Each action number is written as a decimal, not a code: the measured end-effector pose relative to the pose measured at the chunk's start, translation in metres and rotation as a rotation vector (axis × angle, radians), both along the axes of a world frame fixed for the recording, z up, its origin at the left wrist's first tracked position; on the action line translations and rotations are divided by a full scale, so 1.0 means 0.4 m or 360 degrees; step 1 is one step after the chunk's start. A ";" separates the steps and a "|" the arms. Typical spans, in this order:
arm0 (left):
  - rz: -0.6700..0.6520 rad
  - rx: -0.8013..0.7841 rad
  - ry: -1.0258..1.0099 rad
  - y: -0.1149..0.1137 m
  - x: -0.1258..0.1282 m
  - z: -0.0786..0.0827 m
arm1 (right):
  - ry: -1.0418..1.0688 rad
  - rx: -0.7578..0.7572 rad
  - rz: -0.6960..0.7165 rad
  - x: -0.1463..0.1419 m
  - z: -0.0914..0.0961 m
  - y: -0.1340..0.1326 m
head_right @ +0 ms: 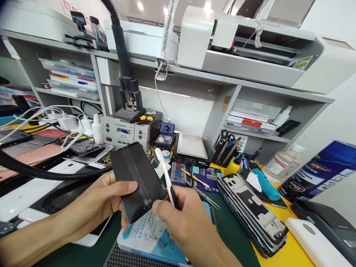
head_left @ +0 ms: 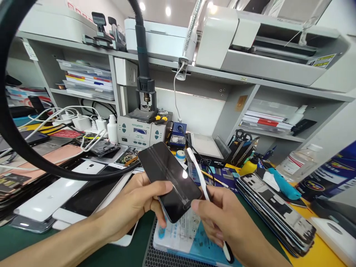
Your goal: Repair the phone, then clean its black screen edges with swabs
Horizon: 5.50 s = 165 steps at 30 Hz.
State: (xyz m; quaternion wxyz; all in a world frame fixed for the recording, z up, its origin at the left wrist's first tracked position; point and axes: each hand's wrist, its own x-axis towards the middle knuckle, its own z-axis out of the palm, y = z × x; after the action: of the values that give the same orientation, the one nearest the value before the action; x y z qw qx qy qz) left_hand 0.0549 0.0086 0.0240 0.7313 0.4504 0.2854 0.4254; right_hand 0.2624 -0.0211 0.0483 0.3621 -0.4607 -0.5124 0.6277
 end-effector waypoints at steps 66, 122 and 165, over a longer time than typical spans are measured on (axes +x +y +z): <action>0.0151 0.0016 -0.0155 -0.034 0.020 0.014 | -0.0634 0.0612 -0.0088 -0.024 0.011 -0.016; -0.0021 0.0021 -0.0239 -0.019 0.011 0.017 | -0.0805 0.0654 -0.0238 -0.033 -0.012 -0.025; 0.0534 0.0410 0.0160 -0.007 0.000 0.022 | -0.0672 0.0682 -0.0328 -0.018 -0.014 -0.001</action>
State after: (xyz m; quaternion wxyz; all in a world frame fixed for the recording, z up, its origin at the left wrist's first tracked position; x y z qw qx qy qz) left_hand 0.0550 0.0059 0.0330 0.5715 0.5068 0.3358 0.5512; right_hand 0.2551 -0.0216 0.0428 0.3982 -0.5434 -0.6476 0.3559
